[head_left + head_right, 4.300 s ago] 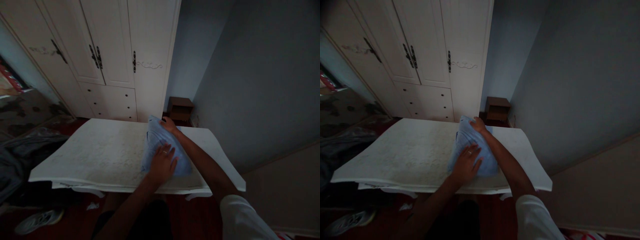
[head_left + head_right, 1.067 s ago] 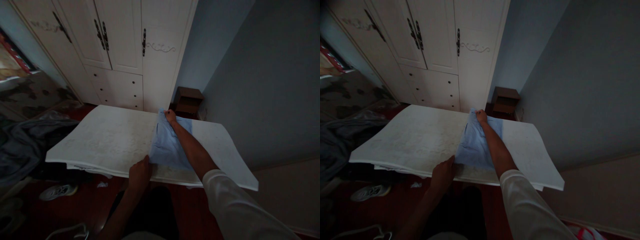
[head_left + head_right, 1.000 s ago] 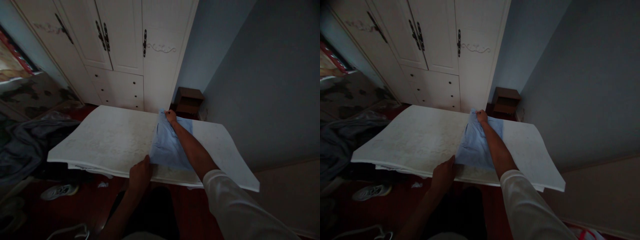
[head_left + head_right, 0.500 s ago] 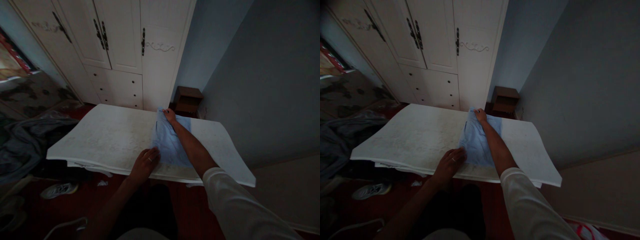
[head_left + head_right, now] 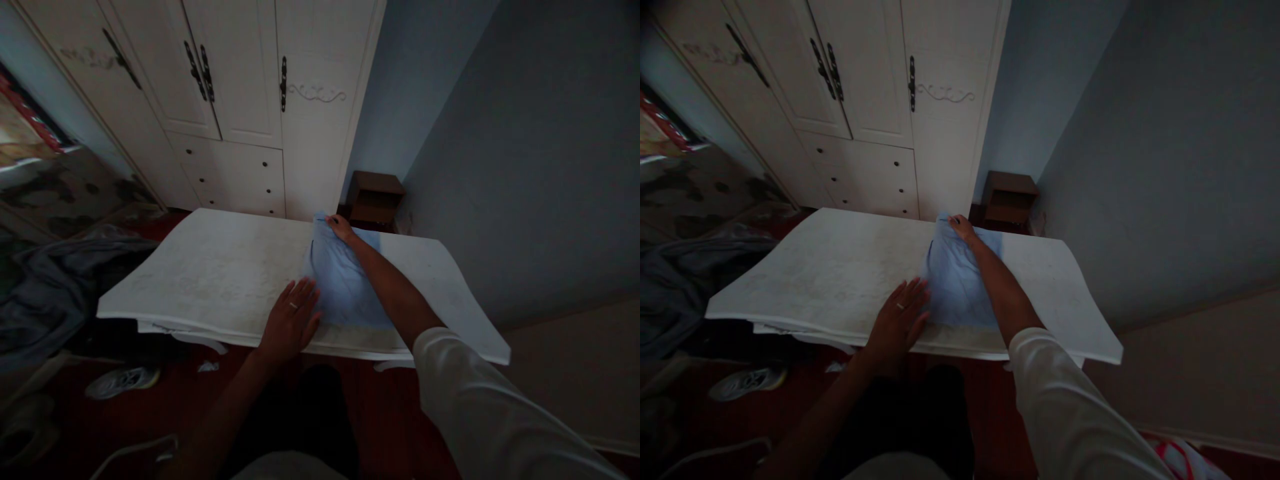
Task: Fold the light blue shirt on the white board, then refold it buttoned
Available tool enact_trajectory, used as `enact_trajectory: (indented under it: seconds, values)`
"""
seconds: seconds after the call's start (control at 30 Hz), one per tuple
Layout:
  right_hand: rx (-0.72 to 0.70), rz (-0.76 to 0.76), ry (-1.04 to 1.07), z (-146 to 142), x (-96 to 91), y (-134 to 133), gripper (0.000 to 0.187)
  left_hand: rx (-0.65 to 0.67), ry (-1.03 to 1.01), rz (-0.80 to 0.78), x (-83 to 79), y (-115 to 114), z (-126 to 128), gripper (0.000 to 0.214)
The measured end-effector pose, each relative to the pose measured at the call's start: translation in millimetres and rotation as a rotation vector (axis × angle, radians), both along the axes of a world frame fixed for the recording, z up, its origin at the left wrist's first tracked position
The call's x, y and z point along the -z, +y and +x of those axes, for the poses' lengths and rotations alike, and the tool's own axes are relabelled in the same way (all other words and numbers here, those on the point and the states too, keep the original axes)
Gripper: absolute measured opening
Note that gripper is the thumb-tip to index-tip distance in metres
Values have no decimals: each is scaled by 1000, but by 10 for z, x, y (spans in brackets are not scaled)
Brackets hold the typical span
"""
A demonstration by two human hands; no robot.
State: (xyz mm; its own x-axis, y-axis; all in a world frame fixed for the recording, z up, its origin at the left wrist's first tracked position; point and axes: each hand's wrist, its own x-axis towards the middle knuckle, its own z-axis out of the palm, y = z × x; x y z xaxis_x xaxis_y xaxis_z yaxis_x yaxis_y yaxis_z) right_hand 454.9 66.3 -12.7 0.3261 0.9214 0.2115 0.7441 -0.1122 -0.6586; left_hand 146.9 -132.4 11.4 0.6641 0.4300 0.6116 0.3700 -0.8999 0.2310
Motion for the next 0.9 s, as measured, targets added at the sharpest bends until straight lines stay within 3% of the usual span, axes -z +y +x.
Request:
enact_trajectory:
  seconds: [0.17, 0.27, 0.47, 0.67, 0.9]
  values:
    - [-53, -51, -42, 89, -88, -118, 29, -228, 9, -299, 53, 442, 283, 53]
    - [-52, -87, -64, 108, -124, -137, 34, -214, 56, -401, 143, 593, 445, 62]
    - [-33, -85, -45, 106, -93, -91, 32, -85, 173, -313, 269, 597, 514, 80]
    - [-33, -115, 55, 184, -47, -10, 33, -155, 151, -232, 357, 477, 413, 70]
    - [-129, -103, 122, 258, -197, 133, 37, -213, 60, -170, 402, 378, 387, 70]
